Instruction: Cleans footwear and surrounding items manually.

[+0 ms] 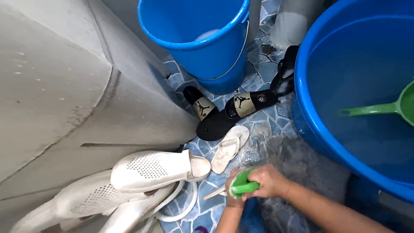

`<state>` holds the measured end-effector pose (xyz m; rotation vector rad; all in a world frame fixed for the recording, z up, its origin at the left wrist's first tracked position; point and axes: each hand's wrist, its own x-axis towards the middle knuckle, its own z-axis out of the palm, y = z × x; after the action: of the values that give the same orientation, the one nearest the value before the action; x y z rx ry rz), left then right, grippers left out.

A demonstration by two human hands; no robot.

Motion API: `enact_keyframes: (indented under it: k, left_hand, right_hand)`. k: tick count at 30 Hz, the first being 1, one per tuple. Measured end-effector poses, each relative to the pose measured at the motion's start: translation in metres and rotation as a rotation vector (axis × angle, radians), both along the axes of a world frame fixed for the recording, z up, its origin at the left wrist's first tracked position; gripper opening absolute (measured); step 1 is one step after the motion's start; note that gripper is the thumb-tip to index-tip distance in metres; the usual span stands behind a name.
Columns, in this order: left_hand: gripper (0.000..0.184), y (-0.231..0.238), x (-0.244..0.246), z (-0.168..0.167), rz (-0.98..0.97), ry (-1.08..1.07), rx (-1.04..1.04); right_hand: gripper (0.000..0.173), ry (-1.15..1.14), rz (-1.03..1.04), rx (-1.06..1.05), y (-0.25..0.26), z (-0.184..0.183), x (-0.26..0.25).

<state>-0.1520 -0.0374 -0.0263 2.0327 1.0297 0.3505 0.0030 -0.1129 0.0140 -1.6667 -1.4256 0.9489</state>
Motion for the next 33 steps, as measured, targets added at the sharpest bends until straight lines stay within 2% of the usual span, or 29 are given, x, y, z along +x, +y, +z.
enact_keyframes:
  k: [1, 2, 4, 5, 6, 7, 10, 11, 12, 14, 16, 18, 20, 21, 23, 25, 27, 28, 29, 30, 31, 32, 33]
  left_hand:
    - [0.026, 0.003, -0.005, 0.014, -0.045, 0.035, 0.100]
    - [0.021, 0.006, -0.009, 0.026, -0.083, 0.055, 0.175]
    - [0.020, 0.010, -0.020, 0.036, -0.085, 0.036, 0.279]
    - [0.021, 0.011, -0.024, 0.040, -0.081, 0.041, 0.296]
    - [0.021, 0.011, -0.026, 0.040, -0.080, 0.063, 0.309]
    - [0.020, 0.010, -0.026, 0.039, -0.072, 0.088, 0.305]
    - [0.032, 0.011, -0.016, 0.040, 0.025, 0.024, 0.245]
    - [0.032, 0.014, -0.013, 0.045, 0.048, -0.036, 0.271]
    - [0.026, 0.015, -0.010, 0.052, 0.090, -0.110, 0.265]
    - [0.022, 0.020, -0.002, 0.065, 0.213, -0.278, 0.198]
    - [0.024, 0.022, 0.006, 0.070, 0.257, -0.437, 0.043]
    - [0.025, 0.020, 0.010, 0.061, 0.247, -0.488, -0.146]
    - [0.028, 0.022, 0.012, 0.053, 0.166, -0.436, -0.220]
    - [0.031, 0.024, 0.012, 0.054, 0.102, -0.380, -0.212]
    - [0.044, 0.028, 0.009, 0.060, -0.025, -0.267, -0.116]
    - [0.053, 0.031, 0.005, 0.067, -0.065, -0.223, 0.016]
    - [0.055, 0.032, -0.001, 0.070, -0.066, -0.231, 0.124]
    - [0.046, 0.034, -0.004, 0.070, -0.083, -0.232, 0.164]
    - [0.030, 0.034, -0.006, 0.070, -0.093, -0.231, 0.193]
    - [0.021, 0.035, -0.007, 0.070, -0.103, -0.227, 0.216]
    - [0.020, 0.036, -0.007, 0.069, -0.102, -0.225, 0.237]
    - [0.020, 0.038, -0.007, 0.070, -0.098, -0.231, 0.259]
    - [0.021, 0.039, -0.006, 0.069, -0.093, -0.253, 0.271]
  right_hand:
    - [0.050, -0.058, -0.016, 0.024, -0.002, -0.005, 0.002]
    - [0.048, -0.100, -0.024, -0.058, -0.006, -0.012, 0.014]
    - [0.047, -0.108, -0.013, -0.412, -0.011, -0.022, 0.047]
    - [0.048, -0.072, -0.059, -0.513, -0.014, -0.023, 0.055]
    - [0.048, -0.031, -0.140, -0.475, -0.016, -0.020, 0.052]
    - [0.048, -0.009, -0.184, -0.349, -0.014, -0.011, 0.041]
    - [0.052, -0.059, -0.156, 0.201, 0.009, 0.014, -0.002]
    - [0.049, -0.097, -0.173, 0.293, 0.011, 0.010, -0.004]
    - [0.046, -0.100, -0.188, 0.252, 0.006, 0.004, 0.004]
    - [0.040, -0.108, -0.215, -0.018, -0.007, -0.009, 0.038]
    - [0.036, 0.021, -0.357, -0.262, -0.021, -0.019, 0.065]
    - [0.029, 0.161, -0.578, -0.241, -0.020, -0.007, 0.075]
    - [0.020, 0.225, -0.653, -0.061, -0.007, 0.013, 0.076]
    - [0.018, 0.250, -0.613, 0.043, -0.001, 0.023, 0.073]
    - [0.026, 0.245, -0.419, 0.163, 0.010, 0.041, 0.057]
    - [0.043, 0.012, -0.202, 0.303, 0.022, 0.057, 0.032]
    - [0.048, -0.227, -0.086, 0.457, 0.028, 0.055, 0.020]
    - [0.047, -0.261, -0.066, 0.442, 0.026, 0.047, 0.023]
    - [0.046, -0.265, -0.054, 0.336, 0.021, 0.039, 0.031]
    - [0.044, -0.261, -0.054, 0.178, 0.016, 0.033, 0.043]
    - [0.044, -0.264, -0.075, 0.049, 0.012, 0.031, 0.053]
    - [0.046, -0.252, -0.118, 0.012, 0.010, 0.034, 0.056]
    - [0.046, -0.236, -0.164, 0.098, 0.011, 0.043, 0.049]
